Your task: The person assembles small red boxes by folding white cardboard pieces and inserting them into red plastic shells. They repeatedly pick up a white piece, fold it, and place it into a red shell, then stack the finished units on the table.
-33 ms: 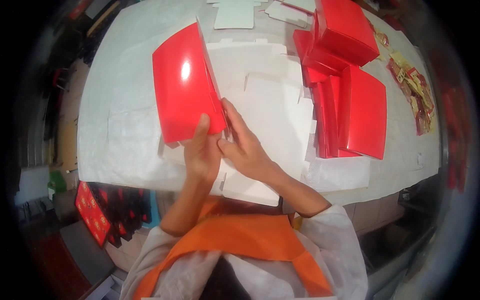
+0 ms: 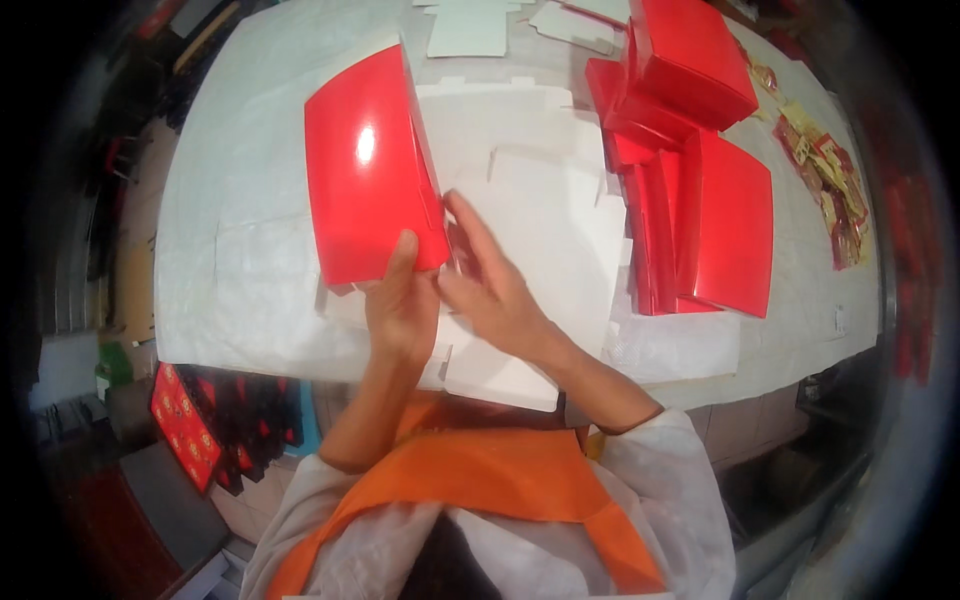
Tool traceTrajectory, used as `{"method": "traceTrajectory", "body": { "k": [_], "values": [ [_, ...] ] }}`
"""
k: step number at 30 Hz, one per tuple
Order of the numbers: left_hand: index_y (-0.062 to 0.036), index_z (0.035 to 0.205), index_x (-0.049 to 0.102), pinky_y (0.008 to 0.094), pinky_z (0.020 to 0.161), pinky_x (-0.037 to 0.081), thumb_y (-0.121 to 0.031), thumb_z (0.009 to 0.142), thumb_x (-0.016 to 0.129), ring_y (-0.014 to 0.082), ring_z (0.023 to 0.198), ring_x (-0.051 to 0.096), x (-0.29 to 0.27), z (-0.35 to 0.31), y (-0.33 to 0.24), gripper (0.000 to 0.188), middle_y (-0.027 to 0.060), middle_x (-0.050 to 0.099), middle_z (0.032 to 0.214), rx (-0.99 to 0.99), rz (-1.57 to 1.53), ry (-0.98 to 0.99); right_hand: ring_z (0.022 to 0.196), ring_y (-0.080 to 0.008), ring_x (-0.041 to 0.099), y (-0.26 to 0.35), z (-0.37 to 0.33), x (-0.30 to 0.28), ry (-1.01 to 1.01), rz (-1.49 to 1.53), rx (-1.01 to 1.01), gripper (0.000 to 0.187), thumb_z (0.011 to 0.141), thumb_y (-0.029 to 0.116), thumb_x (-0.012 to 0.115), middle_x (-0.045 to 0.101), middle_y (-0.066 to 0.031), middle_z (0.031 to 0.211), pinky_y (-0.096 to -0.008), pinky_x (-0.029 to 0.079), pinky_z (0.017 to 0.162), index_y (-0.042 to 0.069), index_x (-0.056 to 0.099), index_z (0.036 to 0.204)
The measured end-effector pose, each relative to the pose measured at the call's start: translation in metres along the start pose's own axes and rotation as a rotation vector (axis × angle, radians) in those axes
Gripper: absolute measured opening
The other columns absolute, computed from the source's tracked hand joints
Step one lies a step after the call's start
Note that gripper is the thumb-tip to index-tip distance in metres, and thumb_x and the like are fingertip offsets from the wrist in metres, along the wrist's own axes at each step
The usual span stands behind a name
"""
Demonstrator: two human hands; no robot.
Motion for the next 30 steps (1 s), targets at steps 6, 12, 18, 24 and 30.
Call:
{"method": "traceTrajectory", "body": {
  "k": [6, 12, 18, 24, 30],
  "values": [
    [-0.0038, 0.118, 0.041, 0.0284, 0.091, 0.035, -0.005, 0.086, 0.05, 0.0129, 0.104, 0.044, -0.003, -0.012, 0.005, 0.033, 0.0023, 0.046, 0.113, 0.063, 0.235, -0.066, 0.123, -0.019, 0.031, 0.001, 0.012, -0.008, -0.092, -0.041, 0.022, 0.051, 0.093, 0.019, 0.035, 0.029, -0.0157, 0.136, -0.0266, 0.028, 0.098, -0.003, 0.015, 0.135],
    [-0.0106, 0.12, 0.039, 0.0342, 0.101, 0.029, -0.001, 0.084, 0.053, 0.0161, 0.113, 0.04, 0.0, -0.012, 0.007, 0.04, 0.0016, 0.043, 0.121, 0.041, 0.032, 0.008, 0.122, -0.0198, 0.034, 0.007, 0.01, -0.014, -0.166, -0.066, 0.04, 0.047, 0.095, 0.019, 0.031, 0.033, -0.0159, 0.134, -0.0265, 0.027, 0.099, -0.004, 0.02, 0.134],
    [-0.0084, 0.119, 0.041, 0.0325, 0.099, 0.031, -0.004, 0.086, 0.051, 0.0158, 0.112, 0.041, 0.0, -0.011, 0.005, 0.035, 0.0024, 0.044, 0.119, 0.077, 0.2, 0.043, 0.117, -0.0184, 0.038, 0.015, 0.011, -0.01, -0.129, -0.136, -0.025, 0.046, 0.095, 0.02, 0.029, 0.037, -0.0147, 0.131, -0.0252, 0.031, 0.094, -0.002, 0.02, 0.135],
    [-0.0058, 0.112, 0.045, 0.0234, 0.069, 0.043, -0.009, 0.087, 0.049, 0.0096, 0.088, 0.047, -0.006, -0.02, 0.01, 0.025, 0.0017, 0.048, 0.106, -0.001, 0.311, -0.063, 0.12, -0.019, 0.037, 0.018, 0.004, -0.004, -0.146, -0.195, 0.139, 0.046, 0.094, 0.016, 0.028, 0.032, -0.0158, 0.135, -0.0259, 0.031, 0.095, -0.003, 0.018, 0.135],
    [-0.0074, 0.117, 0.041, 0.0261, 0.087, 0.038, -0.007, 0.087, 0.05, 0.0109, 0.1, 0.045, 0.0, -0.014, 0.004, 0.03, 0.0017, 0.047, 0.11, 0.031, 0.026, -0.071, 0.122, -0.0236, 0.035, 0.028, -0.003, 0.006, -0.101, -0.318, -0.088, 0.047, 0.093, 0.011, 0.03, 0.027, -0.016, 0.138, -0.0276, 0.029, 0.098, -0.003, 0.016, 0.135]
  ]
}}
Point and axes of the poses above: each hand's wrist, its own z-axis towards the middle knuckle, its own x-axis out of the palm, y = z × x, the point moved 9 cm from there along z, towards the middle knuckle
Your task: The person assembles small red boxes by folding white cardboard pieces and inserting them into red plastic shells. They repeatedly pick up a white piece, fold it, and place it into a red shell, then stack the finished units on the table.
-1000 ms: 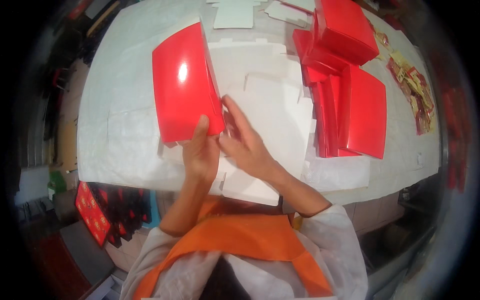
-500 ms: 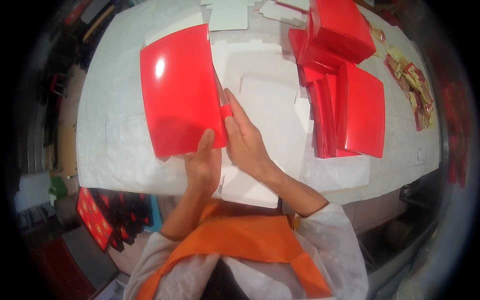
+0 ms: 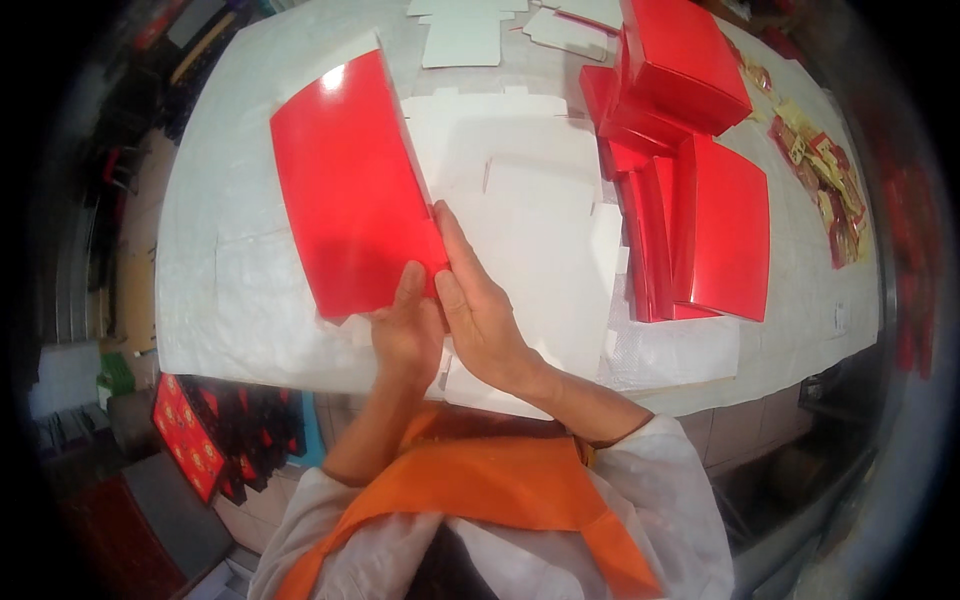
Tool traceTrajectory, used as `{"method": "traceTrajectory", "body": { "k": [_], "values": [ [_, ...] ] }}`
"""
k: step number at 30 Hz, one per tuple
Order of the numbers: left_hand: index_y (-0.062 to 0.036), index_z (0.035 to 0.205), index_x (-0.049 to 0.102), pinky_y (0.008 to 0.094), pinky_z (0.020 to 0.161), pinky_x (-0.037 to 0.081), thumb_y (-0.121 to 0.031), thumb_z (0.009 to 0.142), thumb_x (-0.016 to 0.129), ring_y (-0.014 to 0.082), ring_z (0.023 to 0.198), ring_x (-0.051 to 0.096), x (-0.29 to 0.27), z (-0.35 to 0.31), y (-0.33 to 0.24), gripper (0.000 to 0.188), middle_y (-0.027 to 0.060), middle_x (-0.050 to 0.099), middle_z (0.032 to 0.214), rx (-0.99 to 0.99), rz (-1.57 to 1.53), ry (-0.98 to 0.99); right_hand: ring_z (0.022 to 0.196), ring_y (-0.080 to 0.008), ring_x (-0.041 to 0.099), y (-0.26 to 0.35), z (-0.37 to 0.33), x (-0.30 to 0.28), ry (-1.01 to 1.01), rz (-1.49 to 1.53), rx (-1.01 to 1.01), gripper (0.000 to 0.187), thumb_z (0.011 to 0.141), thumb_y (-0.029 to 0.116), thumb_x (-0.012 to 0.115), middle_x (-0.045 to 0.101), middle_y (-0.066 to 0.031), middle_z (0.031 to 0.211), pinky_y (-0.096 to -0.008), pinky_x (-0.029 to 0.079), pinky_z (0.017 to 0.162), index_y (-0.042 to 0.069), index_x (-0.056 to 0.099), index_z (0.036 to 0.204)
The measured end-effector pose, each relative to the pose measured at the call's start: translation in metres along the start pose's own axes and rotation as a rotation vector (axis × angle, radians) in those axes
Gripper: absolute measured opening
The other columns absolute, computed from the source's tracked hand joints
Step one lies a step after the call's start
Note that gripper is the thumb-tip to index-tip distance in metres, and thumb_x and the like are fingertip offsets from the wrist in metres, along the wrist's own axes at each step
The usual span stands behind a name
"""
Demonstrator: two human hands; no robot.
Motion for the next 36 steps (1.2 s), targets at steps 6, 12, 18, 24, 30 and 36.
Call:
{"method": "traceTrajectory", "body": {
  "k": [6, 12, 18, 24, 30, 36],
  "values": [
    [-0.0056, 0.116, 0.043, 0.0277, 0.092, 0.034, -0.006, 0.088, 0.048, 0.0115, 0.103, 0.043, -0.002, -0.003, 0.004, 0.028, 0.0011, 0.047, 0.112, -0.025, -0.041, 0.055, 0.124, -0.0249, 0.034, -0.001, 0.0, -0.003, -0.07, 0.037, 0.018, 0.042, 0.092, 0.008, 0.031, 0.032, -0.0175, 0.135, -0.0292, 0.027, 0.101, -0.005, 0.026, 0.131],
    [-0.0038, 0.116, 0.044, 0.0264, 0.087, 0.039, -0.007, 0.088, 0.049, 0.012, 0.099, 0.046, -0.008, -0.007, 0.008, 0.029, 0.0024, 0.047, 0.111, -0.018, 0.114, -0.009, 0.124, -0.0257, 0.033, -0.004, -0.004, -0.004, -0.124, 0.002, 0.004, 0.041, 0.091, 0.006, 0.032, 0.033, -0.0183, 0.134, -0.0296, 0.027, 0.101, -0.005, 0.028, 0.131],
    [-0.0046, 0.116, 0.044, 0.0263, 0.086, 0.04, -0.006, 0.087, 0.049, 0.0121, 0.099, 0.046, -0.006, -0.004, 0.007, 0.03, 0.0023, 0.048, 0.111, -0.006, 0.057, 0.014, 0.125, -0.0261, 0.032, -0.003, -0.002, -0.004, -0.084, -0.037, -0.015, 0.042, 0.092, 0.007, 0.032, 0.031, -0.0183, 0.135, -0.0296, 0.027, 0.101, -0.005, 0.026, 0.131],
    [-0.0049, 0.115, 0.045, 0.0263, 0.086, 0.039, -0.005, 0.087, 0.049, 0.0113, 0.099, 0.046, -0.012, -0.003, 0.009, 0.028, 0.0016, 0.048, 0.11, -0.032, 0.073, -0.009, 0.127, -0.0255, 0.029, -0.008, 0.0, 0.0, -0.045, 0.057, 0.037, 0.043, 0.092, 0.008, 0.032, 0.03, -0.0169, 0.136, -0.0295, 0.024, 0.102, -0.004, 0.024, 0.132],
    [-0.0043, 0.113, 0.045, 0.0256, 0.083, 0.039, -0.008, 0.088, 0.049, 0.0103, 0.096, 0.045, -0.008, 0.004, 0.001, 0.026, 0.0016, 0.048, 0.107, -0.021, 0.153, 0.046, 0.127, -0.025, 0.028, -0.015, 0.004, -0.004, -0.02, 0.1, 0.049, 0.041, 0.092, 0.009, 0.034, 0.031, -0.0164, 0.136, -0.0302, 0.022, 0.104, -0.005, 0.029, 0.13],
    [-0.0034, 0.113, 0.045, 0.0264, 0.084, 0.038, -0.01, 0.087, 0.049, 0.0108, 0.097, 0.044, -0.006, 0.001, 0.002, 0.027, 0.0026, 0.048, 0.107, 0.002, 0.168, 0.088, 0.126, -0.0228, 0.03, -0.021, 0.004, -0.012, -0.039, 0.237, 0.12, 0.039, 0.091, 0.011, 0.041, 0.035, -0.0151, 0.134, -0.03, 0.024, 0.102, -0.005, 0.036, 0.127]
  ]
}}
Point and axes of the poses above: each hand's wrist, its own z-axis towards the middle knuckle, its own x-axis out of the palm, y = z × x, the point moved 9 cm from there along z, towards the middle knuckle
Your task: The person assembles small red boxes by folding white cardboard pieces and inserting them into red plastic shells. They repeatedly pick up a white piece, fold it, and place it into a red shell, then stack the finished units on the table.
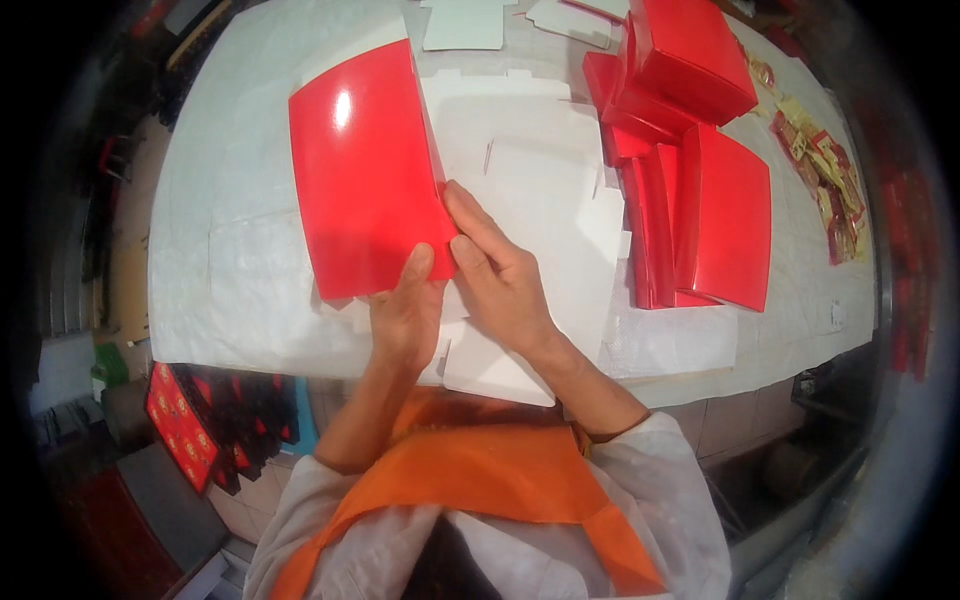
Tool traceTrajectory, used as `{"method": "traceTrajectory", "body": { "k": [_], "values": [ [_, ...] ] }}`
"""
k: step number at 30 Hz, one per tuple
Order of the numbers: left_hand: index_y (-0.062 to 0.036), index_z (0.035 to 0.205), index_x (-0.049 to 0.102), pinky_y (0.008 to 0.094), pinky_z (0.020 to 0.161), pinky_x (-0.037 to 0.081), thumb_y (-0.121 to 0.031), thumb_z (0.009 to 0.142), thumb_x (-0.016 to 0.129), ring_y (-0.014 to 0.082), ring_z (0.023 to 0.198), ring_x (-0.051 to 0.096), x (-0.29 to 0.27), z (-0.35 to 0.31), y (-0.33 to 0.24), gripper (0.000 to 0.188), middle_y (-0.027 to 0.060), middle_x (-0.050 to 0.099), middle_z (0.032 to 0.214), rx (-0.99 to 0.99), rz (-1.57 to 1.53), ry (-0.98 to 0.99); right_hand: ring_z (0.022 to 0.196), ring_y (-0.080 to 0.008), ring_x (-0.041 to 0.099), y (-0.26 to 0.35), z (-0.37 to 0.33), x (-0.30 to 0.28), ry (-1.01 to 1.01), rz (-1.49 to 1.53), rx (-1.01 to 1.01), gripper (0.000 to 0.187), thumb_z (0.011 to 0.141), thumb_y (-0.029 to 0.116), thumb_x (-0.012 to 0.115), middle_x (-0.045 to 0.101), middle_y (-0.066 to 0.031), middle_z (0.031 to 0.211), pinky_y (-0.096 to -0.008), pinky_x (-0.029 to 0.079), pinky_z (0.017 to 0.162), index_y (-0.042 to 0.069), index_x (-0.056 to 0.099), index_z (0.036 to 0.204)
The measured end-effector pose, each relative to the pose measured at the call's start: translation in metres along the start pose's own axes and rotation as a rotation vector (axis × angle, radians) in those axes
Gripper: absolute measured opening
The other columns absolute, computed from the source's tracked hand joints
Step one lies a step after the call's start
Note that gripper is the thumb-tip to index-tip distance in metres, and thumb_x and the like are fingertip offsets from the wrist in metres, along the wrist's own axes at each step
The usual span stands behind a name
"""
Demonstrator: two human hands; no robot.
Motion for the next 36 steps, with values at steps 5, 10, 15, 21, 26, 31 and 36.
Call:
{"method": "traceTrajectory", "body": {
  "k": [5, 10, 15, 21, 26, 31, 36],
  "values": [
    [-0.0034, 0.117, 0.043, 0.0272, 0.088, 0.037, -0.011, 0.087, 0.049, 0.012, 0.102, 0.043, -0.003, -0.004, 0.009, 0.032, 0.0035, 0.046, 0.114, -0.019, 0.039, -0.049, 0.123, -0.0193, 0.034, -0.004, -0.007, 0.002, -0.103, 0.085, 0.106, 0.038, 0.091, 0.011, 0.042, 0.037, -0.0135, 0.133, -0.0275, 0.028, 0.099, -0.004, 0.038, 0.126],
    [-0.0026, 0.118, 0.042, 0.0278, 0.089, 0.037, -0.012, 0.087, 0.049, 0.0129, 0.104, 0.043, -0.001, -0.007, 0.014, 0.033, 0.0037, 0.046, 0.114, -0.067, -0.043, -0.101, 0.119, -0.0166, 0.038, -0.01, -0.01, 0.003, -0.16, 0.162, 0.103, 0.037, 0.091, 0.011, 0.042, 0.038, -0.012, 0.133, -0.0254, 0.032, 0.096, -0.003, 0.04, 0.126],
    [-0.0025, 0.117, 0.042, 0.0275, 0.088, 0.037, -0.01, 0.087, 0.049, 0.0125, 0.102, 0.043, -0.003, 0.0, 0.004, 0.032, 0.0042, 0.046, 0.113, -0.002, 0.104, 0.002, 0.123, -0.0157, 0.033, -0.02, -0.004, 0.01, -0.014, 0.456, 0.261, 0.047, 0.088, 0.008, 0.046, 0.033, -0.0085, 0.136, -0.0266, 0.028, 0.099, 0.001, 0.031, 0.132],
    [-0.0028, 0.117, 0.043, 0.0282, 0.088, 0.037, -0.006, 0.085, 0.048, 0.0125, 0.101, 0.043, -0.003, -0.002, 0.013, 0.033, 0.0043, 0.046, 0.112, -0.103, 0.053, -0.046, 0.128, -0.0168, 0.023, -0.024, 0.002, 0.015, 0.151, 0.892, 0.357, 0.064, 0.083, 0.002, 0.049, 0.02, -0.0071, 0.142, -0.0296, 0.022, 0.104, 0.005, 0.015, 0.137],
    [-0.0032, 0.117, 0.043, 0.0265, 0.085, 0.039, -0.006, 0.084, 0.05, 0.0123, 0.099, 0.045, -0.009, -0.001, 0.017, 0.034, 0.0038, 0.048, 0.109, -0.075, 0.018, -0.1, 0.128, -0.017, 0.023, -0.022, -0.002, 0.019, 0.114, 0.675, 0.334, 0.058, 0.089, 0.009, 0.042, 0.019, -0.009, 0.142, -0.0278, 0.021, 0.103, 0.004, 0.011, 0.138],
    [-0.0028, 0.114, 0.044, 0.0245, 0.073, 0.043, -0.005, 0.083, 0.052, 0.0114, 0.089, 0.048, -0.015, -0.012, 0.035, 0.032, 0.0029, 0.049, 0.102, -0.262, -0.001, -0.171, 0.129, -0.0213, 0.02, -0.012, -0.019, 0.022, 0.015, 0.033, 0.149, 0.055, 0.095, 0.021, 0.03, 0.017, -0.0156, 0.141, -0.0275, 0.02, 0.101, 0.0, 0.001, 0.137],
    [-0.002, 0.107, 0.047, 0.024, 0.068, 0.042, -0.006, 0.083, 0.052, 0.0111, 0.084, 0.047, -0.019, -0.024, 0.04, 0.025, 0.0029, 0.05, 0.095, -0.379, -0.005, -0.145, 0.128, -0.0223, 0.021, 0.005, -0.02, 0.015, 0.067, -0.244, -0.075, 0.059, 0.093, 0.019, 0.036, 0.017, -0.0161, 0.139, -0.0294, 0.019, 0.102, -0.002, 0.002, 0.136]
  ]
}}
Point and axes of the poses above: each hand's wrist, its own z-axis towards the middle knuckle, its own x-axis out of the palm, y = z × x, the point moved 9 cm from there along z, towards the middle knuckle
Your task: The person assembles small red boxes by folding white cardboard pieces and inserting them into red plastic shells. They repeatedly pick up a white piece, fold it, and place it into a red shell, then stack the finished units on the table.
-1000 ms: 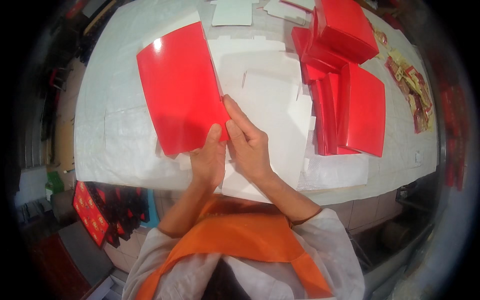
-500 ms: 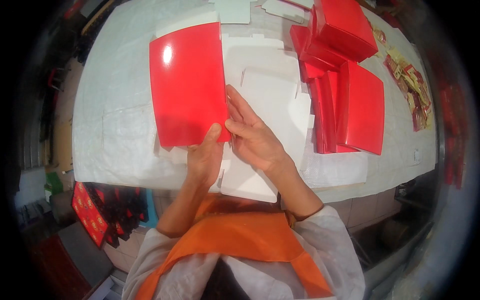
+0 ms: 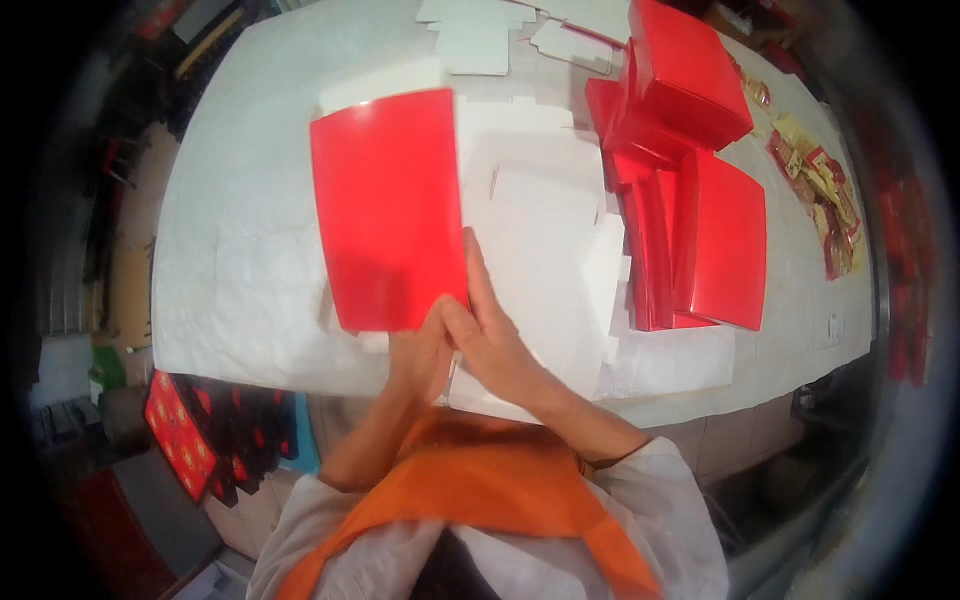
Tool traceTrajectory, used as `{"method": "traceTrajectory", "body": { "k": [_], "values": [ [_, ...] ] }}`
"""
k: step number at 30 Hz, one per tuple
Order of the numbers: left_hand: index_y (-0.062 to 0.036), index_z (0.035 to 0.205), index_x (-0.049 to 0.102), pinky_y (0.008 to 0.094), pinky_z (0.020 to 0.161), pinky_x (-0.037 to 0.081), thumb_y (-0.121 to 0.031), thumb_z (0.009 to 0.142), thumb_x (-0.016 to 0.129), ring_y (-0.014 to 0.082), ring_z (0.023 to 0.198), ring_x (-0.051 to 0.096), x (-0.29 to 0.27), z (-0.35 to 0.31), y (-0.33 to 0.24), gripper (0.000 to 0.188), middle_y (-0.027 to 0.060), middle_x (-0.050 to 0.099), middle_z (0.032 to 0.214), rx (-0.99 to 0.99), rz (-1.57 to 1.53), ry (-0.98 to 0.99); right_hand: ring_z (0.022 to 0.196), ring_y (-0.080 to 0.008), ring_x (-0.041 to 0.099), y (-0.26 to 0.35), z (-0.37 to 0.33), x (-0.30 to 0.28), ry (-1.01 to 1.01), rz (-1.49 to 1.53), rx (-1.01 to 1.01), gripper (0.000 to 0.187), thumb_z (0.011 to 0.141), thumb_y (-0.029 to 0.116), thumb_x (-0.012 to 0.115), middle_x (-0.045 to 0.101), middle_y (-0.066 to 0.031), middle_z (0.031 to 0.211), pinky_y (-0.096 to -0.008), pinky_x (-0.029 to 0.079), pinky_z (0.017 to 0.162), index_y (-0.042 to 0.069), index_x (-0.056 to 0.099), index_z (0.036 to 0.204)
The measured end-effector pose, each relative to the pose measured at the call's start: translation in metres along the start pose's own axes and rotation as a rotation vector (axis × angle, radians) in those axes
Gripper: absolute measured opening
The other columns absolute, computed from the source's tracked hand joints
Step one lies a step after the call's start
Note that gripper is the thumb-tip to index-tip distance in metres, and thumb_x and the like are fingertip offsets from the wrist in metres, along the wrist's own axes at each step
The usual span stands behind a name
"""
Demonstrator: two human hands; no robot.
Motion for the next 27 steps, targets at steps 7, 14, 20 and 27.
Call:
{"method": "traceTrajectory", "body": {
  "k": [7, 14, 20, 27],
  "values": [
    [0.0012, 0.097, 0.055, 0.0269, 0.077, 0.043, -0.004, 0.083, 0.052, 0.0149, 0.086, 0.053, 0.019, -0.068, 0.029, 0.015, 0.0053, 0.055, 0.094, -0.026, 0.408, 0.519, 0.112, -0.0155, 0.039, 0.031, 0.022, -0.05, -0.226, 0.311, -0.011, 0.067, 0.086, 0.009, 0.046, 0.033, -0.013, 0.128, -0.0279, 0.035, 0.093, 0.005, 0.004, 0.138],
    [-0.0023, 0.106, 0.055, 0.0289, 0.085, 0.042, -0.012, 0.081, 0.055, 0.0188, 0.094, 0.056, -0.099, -0.095, -0.055, 0.027, 0.0105, 0.058, 0.102, 0.193, 0.535, 0.268, 0.118, -0.0185, 0.035, 0.007, -0.026, -0.039, -0.216, 0.412, 0.162, 0.069, 0.084, 0.006, 0.045, 0.025, -0.0122, 0.136, -0.0307, 0.031, 0.097, 0.004, 0.002, 0.138],
    [-0.0026, 0.13, 0.028, 0.0347, 0.089, 0.041, -0.02, 0.078, 0.06, 0.0207, 0.106, 0.046, -0.098, -0.072, -0.062, 0.063, 0.0126, 0.045, 0.118, 0.283, 0.46, -0.113, 0.121, -0.0275, 0.033, 0.018, -0.043, 0.021, 0.165, 0.069, 0.099, 0.069, 0.083, 0.014, 0.053, 0.026, -0.0173, 0.135, -0.0364, 0.024, 0.101, -0.002, 0.012, 0.136],
    [0.0004, 0.121, 0.037, 0.0335, 0.077, 0.049, -0.036, 0.082, 0.055, 0.0206, 0.095, 0.055, -0.139, -0.061, -0.09, 0.056, 0.0119, 0.052, 0.108, 0.304, -0.01, -0.23, 0.122, -0.0273, 0.031, -0.008, -0.112, -0.019, 0.609, -1.109, -0.153, 0.07, 0.066, 0.022, 0.07, 0.038, -0.0133, 0.128, -0.0536, 0.023, 0.098, 0.007, 0.038, 0.126]
  ]
}}
Point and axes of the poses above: each hand's wrist, its own z-axis towards the middle knuckle, its own x-axis out of the palm, y = z × x, the point moved 9 cm from there along z, towards the middle knuckle
